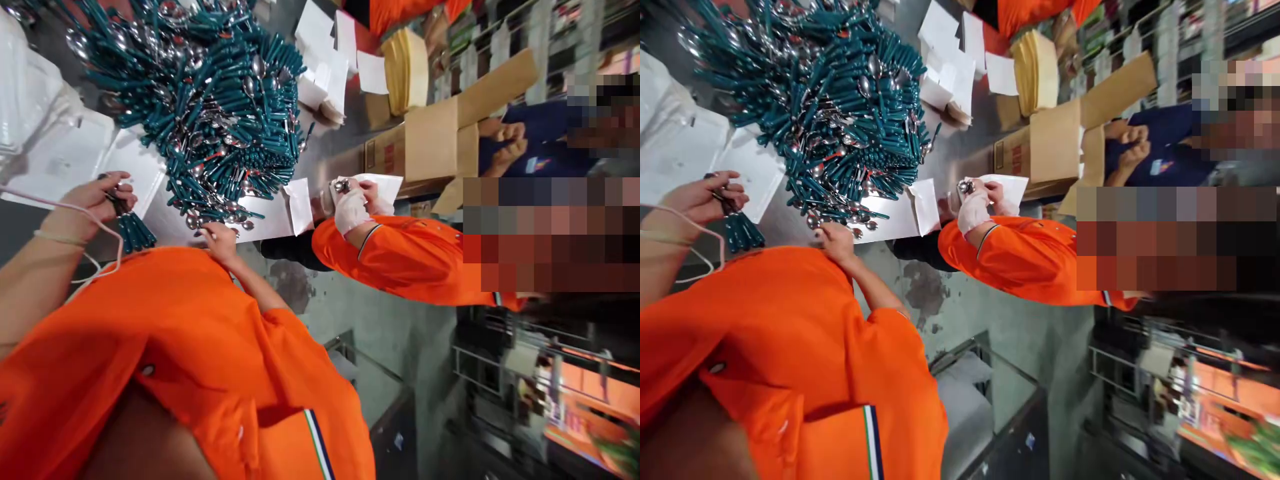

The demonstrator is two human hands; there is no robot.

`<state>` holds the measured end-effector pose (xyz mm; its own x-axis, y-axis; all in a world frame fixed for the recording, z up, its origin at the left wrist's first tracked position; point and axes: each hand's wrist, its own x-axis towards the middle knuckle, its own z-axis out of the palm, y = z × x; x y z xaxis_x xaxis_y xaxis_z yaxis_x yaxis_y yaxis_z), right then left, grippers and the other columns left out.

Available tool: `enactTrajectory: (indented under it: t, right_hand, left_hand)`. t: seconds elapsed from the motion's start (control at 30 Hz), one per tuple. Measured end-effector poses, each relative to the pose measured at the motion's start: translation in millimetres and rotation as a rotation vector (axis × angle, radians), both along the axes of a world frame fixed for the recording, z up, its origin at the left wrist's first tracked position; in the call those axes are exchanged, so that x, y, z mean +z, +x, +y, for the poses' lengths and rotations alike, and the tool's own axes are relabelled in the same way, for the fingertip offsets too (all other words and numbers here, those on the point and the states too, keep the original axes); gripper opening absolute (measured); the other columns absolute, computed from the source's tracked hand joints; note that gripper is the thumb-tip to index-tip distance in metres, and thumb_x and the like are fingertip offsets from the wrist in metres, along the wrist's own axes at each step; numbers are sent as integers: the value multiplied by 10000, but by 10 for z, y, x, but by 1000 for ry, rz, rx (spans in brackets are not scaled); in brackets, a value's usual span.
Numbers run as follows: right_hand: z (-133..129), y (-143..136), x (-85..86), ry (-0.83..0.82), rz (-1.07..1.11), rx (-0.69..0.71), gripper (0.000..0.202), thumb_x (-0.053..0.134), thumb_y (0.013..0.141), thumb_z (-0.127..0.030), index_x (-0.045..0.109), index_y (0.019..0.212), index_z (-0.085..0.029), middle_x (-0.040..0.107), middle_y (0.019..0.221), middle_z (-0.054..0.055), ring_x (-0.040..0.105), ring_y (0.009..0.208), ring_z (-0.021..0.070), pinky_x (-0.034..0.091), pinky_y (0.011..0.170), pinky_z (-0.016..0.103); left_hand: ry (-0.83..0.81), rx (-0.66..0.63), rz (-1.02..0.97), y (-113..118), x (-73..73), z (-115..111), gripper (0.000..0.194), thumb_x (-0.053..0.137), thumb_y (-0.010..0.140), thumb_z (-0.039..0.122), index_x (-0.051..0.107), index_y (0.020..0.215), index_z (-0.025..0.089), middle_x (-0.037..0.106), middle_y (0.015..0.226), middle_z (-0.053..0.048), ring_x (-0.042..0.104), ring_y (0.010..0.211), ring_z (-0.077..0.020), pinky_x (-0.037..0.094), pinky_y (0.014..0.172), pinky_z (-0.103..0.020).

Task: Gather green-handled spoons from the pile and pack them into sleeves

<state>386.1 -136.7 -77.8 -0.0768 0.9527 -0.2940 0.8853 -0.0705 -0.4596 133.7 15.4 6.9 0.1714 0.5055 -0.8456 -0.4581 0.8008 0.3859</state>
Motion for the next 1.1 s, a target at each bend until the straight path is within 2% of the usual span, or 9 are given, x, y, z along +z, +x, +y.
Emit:
enactTrajectory:
  t: [0.1,0.2,0.4,0.6,0.7,0.9,1.0,1.1]
  right_hand:
    - [-173,315,-140,-88,-107,-272,272,588,1115,-157,830,1238,-132,855,1165,154,800,1083,263,659,988,368]
    - [-135,392,-257,-92,-111,-404,243,660,1071,-140,845,1226,-168,852,1215,132,793,1164,268,641,1031,359]
    - [224,240,-403,-27,-56,-359,261,620,1135,-175,820,1303,-181,811,1317,119,718,1262,266,570,1110,352]
    - [540,528,-387,-18,-55,-442,308,537,1145,-86,770,1347,-90,766,1317,144,630,1184,224,482,1046,310]
    - [722,648,-377,10,-53,-409,305,544,1120,-37,753,1341,-57,752,1291,141,563,1141,203,442,1003,303]
    - [953,669,-396,-11,-84,-292,241,715,988,16,768,1213,-52,747,1169,112,514,1054,195,394,891,303]
    - [971,707,-387,19,-96,-358,226,692,1018,-22,761,1227,-70,747,1199,112,519,1035,191,397,873,302]
    - [986,872,-349,52,-144,-520,291,579,1057,-13,732,1301,-52,733,1280,161,529,1039,196,407,868,307]
  left_hand:
    - [20,18,6,-27,21,10,347,394,1203,72,593,929,145,471,663,23,439,492,-51,449,492,-96]
    - [9,39,14,27,28,10,373,368,1199,55,600,921,142,471,680,24,429,458,-42,440,470,-107]
    - [-36,-19,12,154,-1,-40,317,427,1183,73,619,943,147,447,686,42,424,435,-51,445,428,-108]
    - [-34,0,37,96,-51,-112,309,449,1169,52,625,927,127,492,701,23,450,443,-30,449,449,-90]
    - [-36,-13,-4,75,-94,-128,321,461,1179,78,635,916,137,507,675,17,461,445,-33,432,458,-100]
    - [-123,31,-21,81,-159,-117,282,549,1158,83,657,910,161,524,651,8,473,448,-29,409,444,-106]
    - [-110,45,-49,50,-230,-109,263,560,1148,68,675,937,175,541,647,6,497,444,-35,443,435,-99]
    - [-112,38,-150,-4,-352,-94,289,549,1162,90,676,919,181,537,613,12,521,440,-32,447,447,-93]
